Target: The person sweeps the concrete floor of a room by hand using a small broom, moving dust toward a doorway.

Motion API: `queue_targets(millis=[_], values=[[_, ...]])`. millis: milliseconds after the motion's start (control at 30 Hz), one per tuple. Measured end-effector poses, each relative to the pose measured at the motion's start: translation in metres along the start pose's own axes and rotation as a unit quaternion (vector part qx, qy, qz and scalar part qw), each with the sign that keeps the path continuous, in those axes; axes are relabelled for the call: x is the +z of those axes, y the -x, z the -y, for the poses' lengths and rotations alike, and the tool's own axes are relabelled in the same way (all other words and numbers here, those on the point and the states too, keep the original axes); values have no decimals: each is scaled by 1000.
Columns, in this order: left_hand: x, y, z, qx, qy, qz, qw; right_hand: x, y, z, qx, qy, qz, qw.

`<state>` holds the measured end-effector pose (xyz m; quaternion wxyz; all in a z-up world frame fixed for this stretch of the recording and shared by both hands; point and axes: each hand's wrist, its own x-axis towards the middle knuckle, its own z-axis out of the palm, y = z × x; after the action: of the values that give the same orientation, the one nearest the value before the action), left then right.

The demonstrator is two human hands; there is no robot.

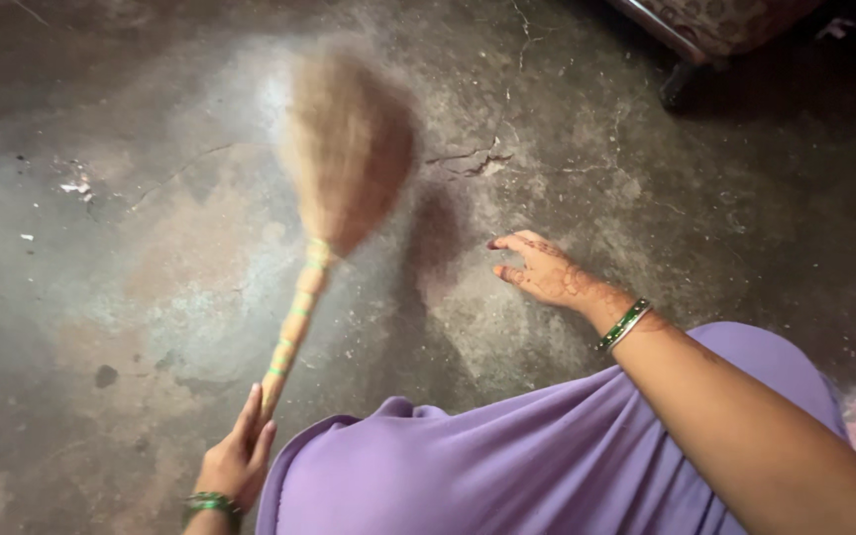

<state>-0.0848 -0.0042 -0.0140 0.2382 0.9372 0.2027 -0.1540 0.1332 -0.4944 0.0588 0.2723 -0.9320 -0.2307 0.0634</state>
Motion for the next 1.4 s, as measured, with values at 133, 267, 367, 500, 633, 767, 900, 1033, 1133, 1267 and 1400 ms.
queue_targets(millis=[133,267,367,500,633,767,900,1033,1133,1267,1400], values=[[-26,-12,44,17,-36,47,998,5,9,-4,26,0,42,999],[-61,-25,101,-68,-95,44,992,2,14,-7,-2,-8,30,1000],[-89,-38,149,-142,-134,32,980,-4,18,-7,47,-12,43,998],[-125,-58,184,-199,-171,-7,965,-10,21,-1,35,-19,49,998],[-169,-84,150,-209,-197,-76,955,-11,13,12,52,-13,49,997],[-189,-111,53,-201,-211,-112,950,-5,3,27,27,-7,29,999],[-147,-120,-40,-180,-145,-105,967,-1,-5,38,6,-13,15,1000],[-66,-112,-116,43,7,-109,993,-1,-26,49,6,-27,14,1000],[-23,-104,-184,211,148,-5,966,-9,-44,63,-7,-41,0,999],[-10,-89,-252,126,232,275,924,-18,-58,88,41,-158,13,987],[-22,-109,-251,137,171,298,929,-13,-59,91,21,-119,2,993]])
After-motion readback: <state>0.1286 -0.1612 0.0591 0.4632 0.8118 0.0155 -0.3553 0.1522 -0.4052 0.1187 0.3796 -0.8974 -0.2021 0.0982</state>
